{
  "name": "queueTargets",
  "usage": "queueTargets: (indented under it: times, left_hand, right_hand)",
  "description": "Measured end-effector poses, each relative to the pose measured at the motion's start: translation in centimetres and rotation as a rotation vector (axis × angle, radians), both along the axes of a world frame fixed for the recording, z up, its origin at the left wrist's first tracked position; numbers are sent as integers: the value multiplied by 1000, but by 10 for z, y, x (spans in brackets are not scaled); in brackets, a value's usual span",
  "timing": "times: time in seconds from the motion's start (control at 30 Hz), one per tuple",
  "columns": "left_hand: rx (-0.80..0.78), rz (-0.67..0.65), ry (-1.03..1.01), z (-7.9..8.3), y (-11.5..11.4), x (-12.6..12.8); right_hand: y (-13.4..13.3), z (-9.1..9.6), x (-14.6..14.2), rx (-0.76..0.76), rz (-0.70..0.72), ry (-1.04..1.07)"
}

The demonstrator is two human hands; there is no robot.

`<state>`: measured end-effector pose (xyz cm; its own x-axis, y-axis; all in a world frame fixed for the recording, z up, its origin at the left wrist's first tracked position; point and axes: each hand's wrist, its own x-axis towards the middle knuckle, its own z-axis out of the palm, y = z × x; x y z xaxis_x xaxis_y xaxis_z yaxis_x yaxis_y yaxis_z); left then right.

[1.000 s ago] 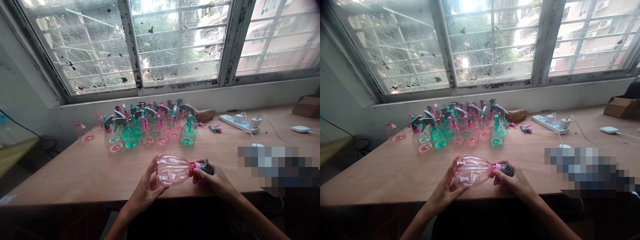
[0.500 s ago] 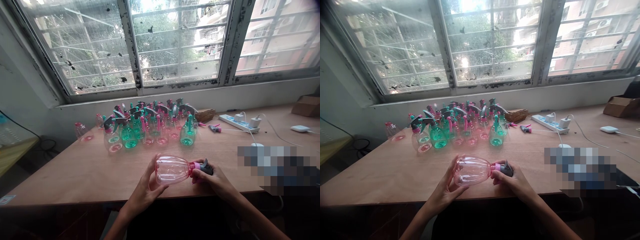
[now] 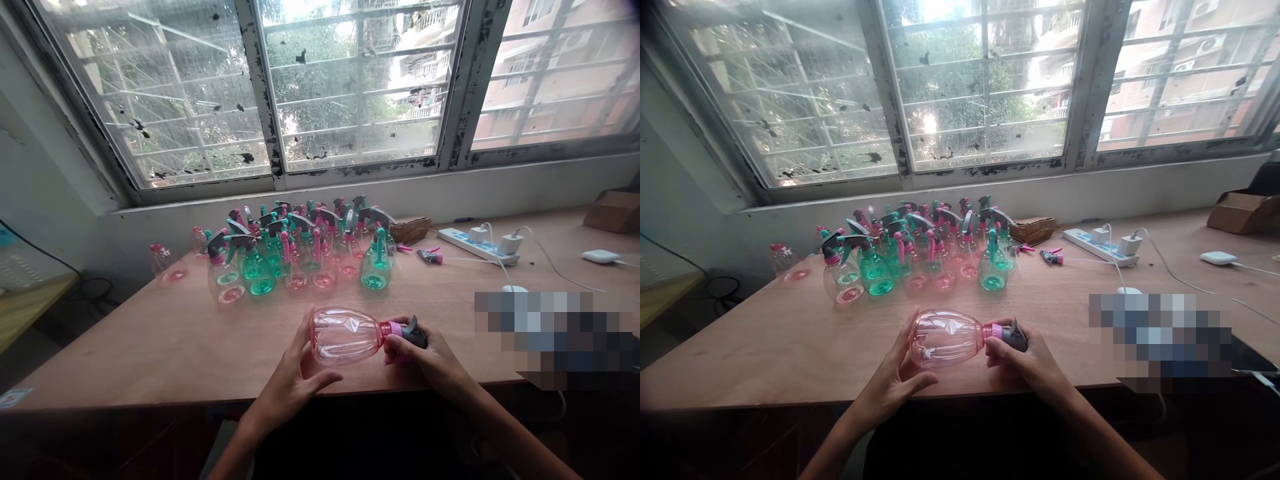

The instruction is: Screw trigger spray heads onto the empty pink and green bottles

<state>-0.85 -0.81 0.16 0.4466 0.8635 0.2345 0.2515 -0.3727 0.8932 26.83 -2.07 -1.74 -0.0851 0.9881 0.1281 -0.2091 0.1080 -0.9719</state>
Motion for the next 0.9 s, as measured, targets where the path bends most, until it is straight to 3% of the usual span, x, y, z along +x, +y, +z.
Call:
queueTargets:
  times: [0.1, 0.33, 0.57, 0.9]
  left_hand:
    - [-64, -2, -11, 2, 0, 0]
    - [48, 22, 8, -4, 2, 0]
    - [-100, -21, -106, -2, 3, -2]
    - [-120, -19, -120, -2, 0, 0]
  right_hand:
    - [0, 0, -1, -5, -9, 19]
    - [1, -1, -1, -23, -5, 55]
    - [1, -1, 1, -6, 12, 13]
    - [0, 3, -1, -34, 13, 20]
